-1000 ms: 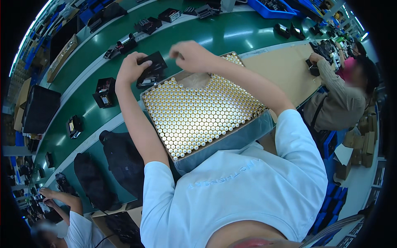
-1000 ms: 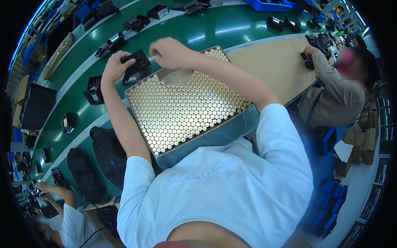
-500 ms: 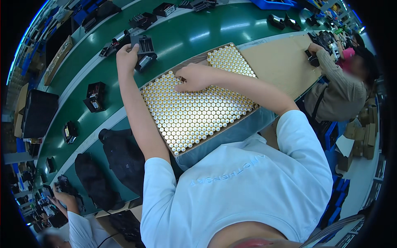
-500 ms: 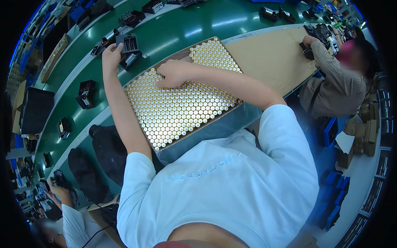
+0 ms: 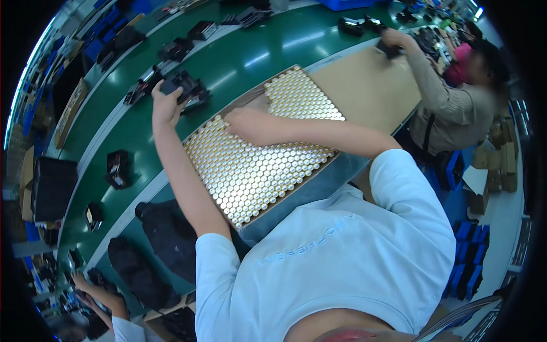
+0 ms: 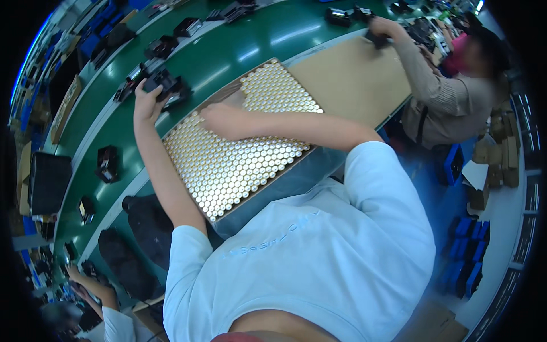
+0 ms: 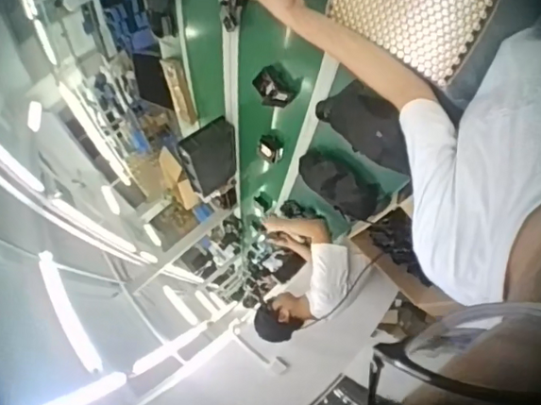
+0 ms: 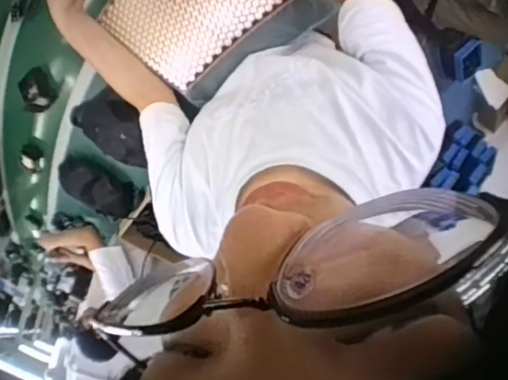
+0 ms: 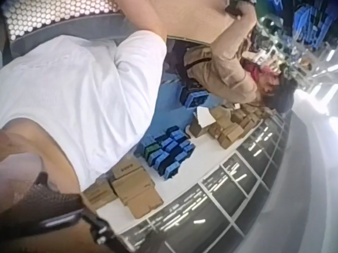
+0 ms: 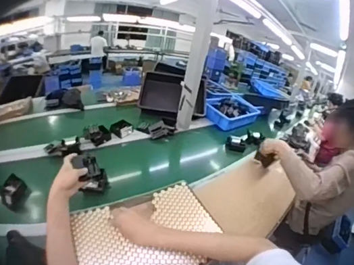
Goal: Assembling cylindrical battery cells into a grid tray using a specialized jig and hand tool.
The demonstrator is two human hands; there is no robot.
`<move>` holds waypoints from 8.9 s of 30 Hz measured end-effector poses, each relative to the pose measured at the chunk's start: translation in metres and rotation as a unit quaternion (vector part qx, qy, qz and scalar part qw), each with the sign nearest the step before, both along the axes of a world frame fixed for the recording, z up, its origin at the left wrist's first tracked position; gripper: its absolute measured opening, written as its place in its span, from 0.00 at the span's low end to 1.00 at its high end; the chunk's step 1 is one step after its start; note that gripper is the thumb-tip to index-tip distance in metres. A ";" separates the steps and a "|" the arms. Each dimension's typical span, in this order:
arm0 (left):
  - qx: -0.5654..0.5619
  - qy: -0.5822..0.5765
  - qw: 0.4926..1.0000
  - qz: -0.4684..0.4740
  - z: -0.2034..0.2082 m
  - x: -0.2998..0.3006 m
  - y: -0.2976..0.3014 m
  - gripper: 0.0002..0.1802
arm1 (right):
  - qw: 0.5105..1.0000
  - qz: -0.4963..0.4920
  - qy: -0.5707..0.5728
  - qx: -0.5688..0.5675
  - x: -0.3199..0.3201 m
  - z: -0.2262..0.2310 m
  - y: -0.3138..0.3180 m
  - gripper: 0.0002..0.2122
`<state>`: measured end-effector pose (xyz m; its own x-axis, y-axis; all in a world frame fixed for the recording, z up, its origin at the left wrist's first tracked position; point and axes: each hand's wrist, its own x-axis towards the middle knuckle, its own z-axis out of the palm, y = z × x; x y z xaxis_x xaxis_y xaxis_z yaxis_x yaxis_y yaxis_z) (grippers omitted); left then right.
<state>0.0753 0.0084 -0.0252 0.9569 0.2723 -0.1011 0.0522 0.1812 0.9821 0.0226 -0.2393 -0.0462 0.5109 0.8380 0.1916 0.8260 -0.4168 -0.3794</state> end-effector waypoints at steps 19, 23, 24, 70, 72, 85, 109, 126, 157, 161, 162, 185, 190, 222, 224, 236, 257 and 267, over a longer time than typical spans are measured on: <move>-0.007 0.006 1.000 0.019 0.019 -0.002 -0.039 0.18 | 0.974 -0.107 0.049 0.194 0.076 0.067 0.022 0.11; 0.011 -0.010 0.997 0.075 0.011 0.003 -0.061 0.19 | 0.981 -0.098 0.057 0.157 0.108 0.063 0.034 0.14; 0.017 -0.012 0.996 0.089 0.008 0.002 -0.068 0.19 | 0.983 -0.100 0.061 0.145 0.113 0.059 0.037 0.15; 0.107 0.033 0.982 0.153 -0.008 -0.022 -0.045 0.39 | 0.925 -0.134 0.350 0.065 0.136 0.035 0.090 0.16; 0.121 0.030 0.978 0.170 -0.010 -0.023 -0.040 0.37 | 0.905 -0.133 0.395 0.080 0.133 0.032 0.094 0.15; 0.414 0.086 0.891 0.164 0.009 -0.034 -0.004 0.27 | 0.985 -0.169 -0.003 0.025 0.126 0.071 0.024 0.14; 0.212 -0.022 0.977 -0.030 0.023 -0.048 -0.057 0.30 | 0.970 -0.157 0.154 -0.103 0.092 0.111 0.075 0.13; -0.082 -0.027 0.992 0.088 -0.004 -0.039 -0.032 0.22 | 0.956 -0.035 0.209 -0.204 0.028 0.089 0.012 0.10; -0.307 -0.085 0.942 0.106 -0.017 -0.023 -0.017 0.20 | 0.995 -0.077 -0.043 -0.045 0.113 0.092 0.122 0.20; -0.321 -0.080 0.936 0.118 -0.022 -0.020 -0.013 0.19 | 0.992 -0.105 0.025 -0.063 0.101 0.101 0.121 0.20; -0.285 -0.073 0.946 0.137 -0.019 -0.025 -0.016 0.20 | 0.988 -0.112 0.088 -0.063 0.098 0.105 0.118 0.19; -0.298 -0.099 0.918 0.242 -0.014 -0.030 -0.022 0.34 | 0.958 0.053 -0.160 0.233 0.082 0.053 0.109 0.09; -0.232 -0.070 0.945 0.220 0.001 -0.036 -0.023 0.37 | 0.945 -0.054 0.045 0.320 0.092 0.079 0.133 0.13; 0.261 0.001 0.942 0.209 0.008 -0.056 -0.002 0.33 | 0.973 -0.195 0.106 0.061 0.098 0.066 0.096 0.23; 0.450 0.030 0.857 0.249 0.005 -0.059 0.004 0.30 | 0.958 -0.230 -0.151 -0.077 0.100 0.077 0.081 0.25; 0.530 0.019 0.842 0.097 0.009 -0.055 -0.001 0.29 | 0.984 -0.149 0.050 -0.085 0.094 0.063 0.068 0.27; 0.123 0.006 0.992 0.012 -0.012 -0.042 -0.004 0.22 | 0.893 0.247 -0.058 -0.372 0.067 0.071 0.009 0.08; -0.076 0.013 0.997 0.013 -0.009 -0.045 -0.008 0.23 | 0.928 0.218 -0.031 -0.301 0.075 0.075 0.014 0.06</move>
<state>0.0306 0.0004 -0.0346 0.9464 0.2764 -0.1673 0.0705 0.3287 0.9418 0.0978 -0.2249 0.0289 0.1022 0.9272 -0.3603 0.9781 -0.1596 -0.1332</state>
